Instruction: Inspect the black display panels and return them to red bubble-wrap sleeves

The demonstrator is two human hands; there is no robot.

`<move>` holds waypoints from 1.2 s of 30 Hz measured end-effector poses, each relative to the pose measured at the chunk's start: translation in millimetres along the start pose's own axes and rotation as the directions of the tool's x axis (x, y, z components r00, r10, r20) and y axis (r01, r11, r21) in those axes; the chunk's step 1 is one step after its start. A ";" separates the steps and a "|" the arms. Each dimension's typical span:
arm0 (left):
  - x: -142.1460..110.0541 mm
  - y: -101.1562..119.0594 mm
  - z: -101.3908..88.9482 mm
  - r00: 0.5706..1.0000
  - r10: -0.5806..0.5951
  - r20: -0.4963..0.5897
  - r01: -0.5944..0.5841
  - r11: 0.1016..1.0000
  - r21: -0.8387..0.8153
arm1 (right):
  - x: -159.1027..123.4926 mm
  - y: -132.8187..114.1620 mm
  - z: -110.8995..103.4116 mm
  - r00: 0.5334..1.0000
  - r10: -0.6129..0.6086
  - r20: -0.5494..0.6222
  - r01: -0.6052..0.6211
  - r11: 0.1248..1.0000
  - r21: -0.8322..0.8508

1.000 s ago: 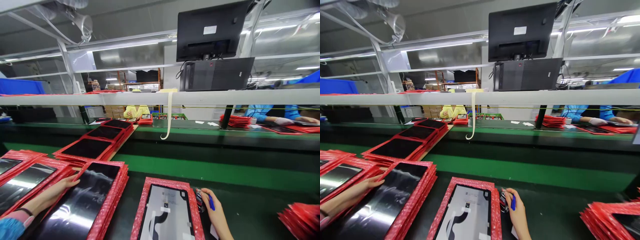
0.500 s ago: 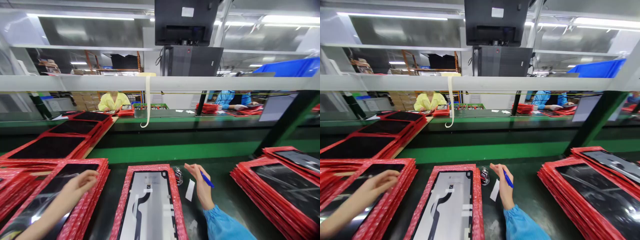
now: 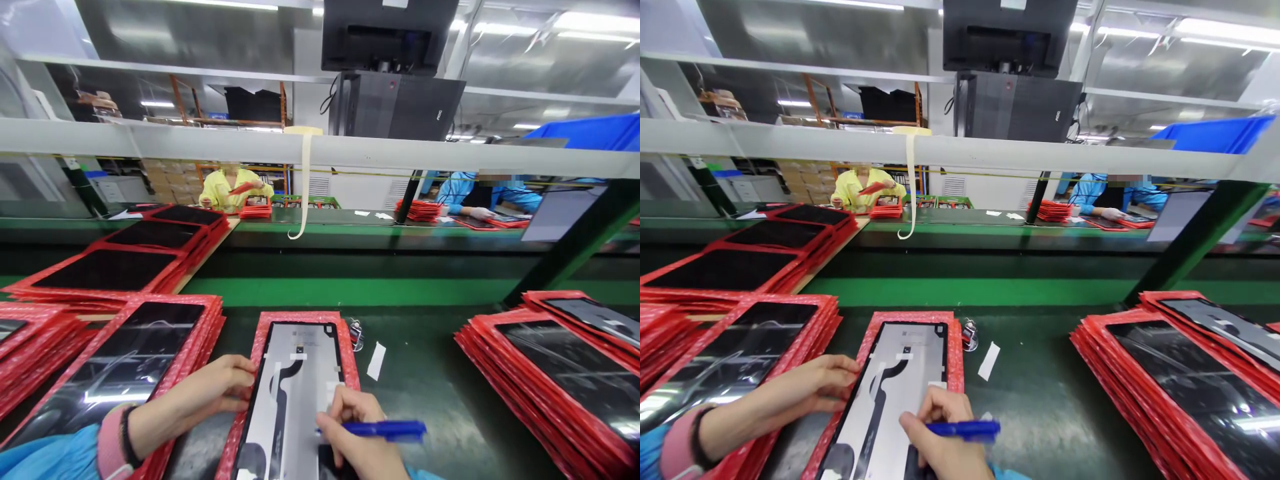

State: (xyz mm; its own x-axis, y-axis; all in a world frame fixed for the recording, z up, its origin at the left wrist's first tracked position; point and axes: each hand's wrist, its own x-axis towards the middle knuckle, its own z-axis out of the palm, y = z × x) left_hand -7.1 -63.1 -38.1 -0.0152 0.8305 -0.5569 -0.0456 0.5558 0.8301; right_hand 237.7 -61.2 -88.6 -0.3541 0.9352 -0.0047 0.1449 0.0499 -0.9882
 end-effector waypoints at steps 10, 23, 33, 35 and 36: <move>-5.9 5.6 4.9 1.000 -0.008 0.004 0.008 1.000 -0.027 | -4.3 4.0 1.2 0.969 -0.204 -0.141 0.140 0.919 -0.367; -5.9 6.6 4.9 0.999 0.029 0.027 -0.027 0.997 -0.069 | -2.6 11.1 0.8 0.983 -0.114 -0.145 0.086 0.979 -0.185; 13.4 10.8 41.8 0.960 0.141 0.242 -0.117 0.987 -0.108 | 8.3 18.7 -0.8 0.993 0.051 -0.108 -0.023 0.969 0.246; 26.7 3.8 44.9 0.962 0.178 0.206 -0.154 0.980 -0.128 | 9.7 16.4 -2.7 0.991 0.055 -0.122 -0.016 0.954 0.298; 33.3 1.1 44.9 0.962 0.189 0.197 -0.165 0.978 -0.130 | 9.8 14.4 -5.3 0.989 0.053 -0.136 -0.007 0.948 0.319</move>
State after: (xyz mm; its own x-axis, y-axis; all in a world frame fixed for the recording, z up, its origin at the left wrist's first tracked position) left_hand 37.2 -33.1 -54.5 0.1733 0.9114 -0.3731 -0.1723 0.4011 0.8997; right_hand 241.3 -49.4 -102.0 -0.2168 0.9755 -0.0358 -0.1548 -0.0706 -0.9854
